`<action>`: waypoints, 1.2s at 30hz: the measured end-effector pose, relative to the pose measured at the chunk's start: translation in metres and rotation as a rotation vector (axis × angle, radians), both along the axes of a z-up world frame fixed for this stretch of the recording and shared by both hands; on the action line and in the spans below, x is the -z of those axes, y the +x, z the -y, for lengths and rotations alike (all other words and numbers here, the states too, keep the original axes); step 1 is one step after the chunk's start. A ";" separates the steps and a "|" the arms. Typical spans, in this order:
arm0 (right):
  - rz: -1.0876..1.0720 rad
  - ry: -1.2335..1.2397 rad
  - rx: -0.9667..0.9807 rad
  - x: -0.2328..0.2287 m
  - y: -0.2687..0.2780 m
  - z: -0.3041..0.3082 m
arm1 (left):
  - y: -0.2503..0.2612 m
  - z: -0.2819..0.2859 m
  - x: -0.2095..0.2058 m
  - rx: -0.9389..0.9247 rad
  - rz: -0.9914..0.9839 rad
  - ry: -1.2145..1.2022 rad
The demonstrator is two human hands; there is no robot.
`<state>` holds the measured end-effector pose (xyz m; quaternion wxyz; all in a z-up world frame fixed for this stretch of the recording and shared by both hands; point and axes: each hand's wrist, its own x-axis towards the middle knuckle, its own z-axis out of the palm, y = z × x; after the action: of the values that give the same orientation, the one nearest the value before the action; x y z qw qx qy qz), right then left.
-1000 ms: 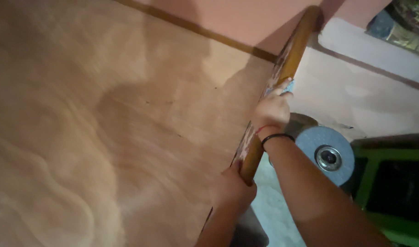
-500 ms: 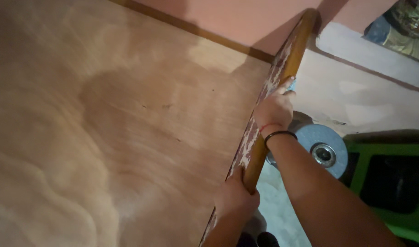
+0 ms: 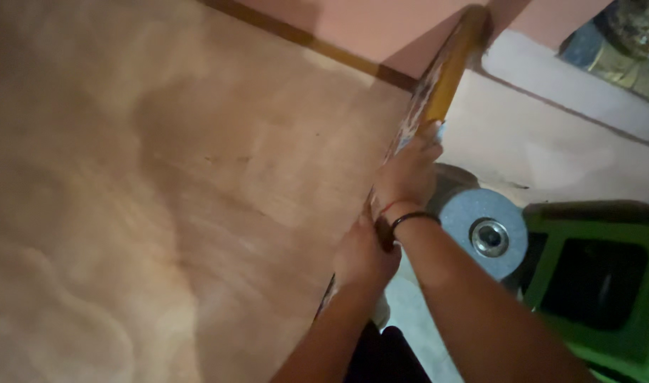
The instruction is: The person folds a patterned bedsheet on a wooden bed frame, then uses a small cloth to wipe the edges of the bed frame. The person handles the sheet and cloth by hand without visible tools.
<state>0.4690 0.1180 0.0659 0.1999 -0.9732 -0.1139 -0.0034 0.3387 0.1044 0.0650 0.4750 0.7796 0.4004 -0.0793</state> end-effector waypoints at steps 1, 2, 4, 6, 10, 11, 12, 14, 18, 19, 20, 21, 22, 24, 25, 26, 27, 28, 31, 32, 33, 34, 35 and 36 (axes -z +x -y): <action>0.007 0.016 -0.007 -0.001 0.001 0.000 | 0.016 -0.005 0.003 0.025 -0.017 0.052; 0.013 0.032 -0.015 -0.003 0.002 0.000 | 0.031 -0.010 0.006 0.050 -0.034 0.104; -0.032 0.031 -0.007 -0.006 0.004 0.000 | 0.050 -0.016 0.012 0.086 -0.075 0.116; -0.139 -0.006 0.017 -0.007 0.008 0.002 | 0.059 -0.020 0.019 0.101 -0.125 0.034; -0.121 0.133 -0.013 0.002 0.037 0.000 | 0.084 -0.016 0.030 0.105 -0.112 0.089; -0.097 0.118 -0.028 0.004 0.047 -0.003 | 0.093 -0.018 0.032 0.097 -0.106 0.103; -0.072 0.103 -0.044 0.005 0.056 -0.006 | 0.102 -0.021 0.032 0.090 -0.099 0.116; -0.095 0.061 -0.028 0.003 0.075 -0.010 | 0.116 -0.023 0.031 0.093 -0.041 0.154; -0.101 0.059 -0.022 -0.004 0.097 -0.019 | 0.142 -0.032 0.025 0.092 -0.067 0.144; -0.142 0.060 -0.005 -0.006 0.104 -0.022 | 0.149 -0.034 0.023 0.102 -0.096 0.130; -0.182 0.060 0.011 -0.006 0.112 -0.024 | 0.157 -0.036 0.023 0.112 -0.126 0.116; -0.216 0.059 0.023 -0.005 0.121 -0.026 | 0.166 -0.037 0.024 0.117 -0.149 0.101; -0.167 0.042 0.014 -0.003 0.129 -0.028 | 0.171 -0.037 0.026 0.092 -0.090 0.147; -0.058 0.004 -0.027 0.003 0.148 -0.033 | 0.185 -0.037 0.029 0.016 0.034 0.235; -0.052 -0.019 -0.024 0.008 0.156 -0.035 | 0.192 -0.039 0.031 0.055 -0.010 0.232; -0.045 -0.041 -0.020 0.012 0.164 -0.037 | 0.198 -0.041 0.030 0.093 -0.053 0.229; -0.045 -0.061 -0.012 0.017 0.169 -0.039 | 0.200 -0.042 0.029 0.137 -0.103 0.226; -0.022 -0.056 -0.027 0.022 0.175 -0.040 | 0.200 -0.042 0.027 0.111 -0.067 0.247; -0.002 -0.040 -0.040 0.029 0.201 -0.040 | 0.201 -0.041 0.014 0.076 0.004 0.281; -0.029 -0.041 -0.034 0.030 0.213 -0.044 | 0.201 -0.043 0.010 0.083 0.001 0.268; -0.057 -0.040 -0.029 0.031 0.224 -0.047 | 0.201 -0.045 0.005 0.090 -0.004 0.258; -0.030 -0.018 -0.032 0.034 0.231 -0.049 | 0.200 -0.046 0.001 0.099 -0.034 0.218; 0.001 0.002 -0.037 0.036 0.238 -0.050 | 0.200 -0.047 -0.002 0.106 -0.060 0.175; 0.031 0.021 -0.042 0.039 0.245 -0.052 | 0.201 -0.048 -0.004 0.112 -0.086 0.132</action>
<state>0.7139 0.1701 0.0270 0.2083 -0.9682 -0.1374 -0.0157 0.5394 0.1528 0.0689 0.3996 0.8263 0.3805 -0.1127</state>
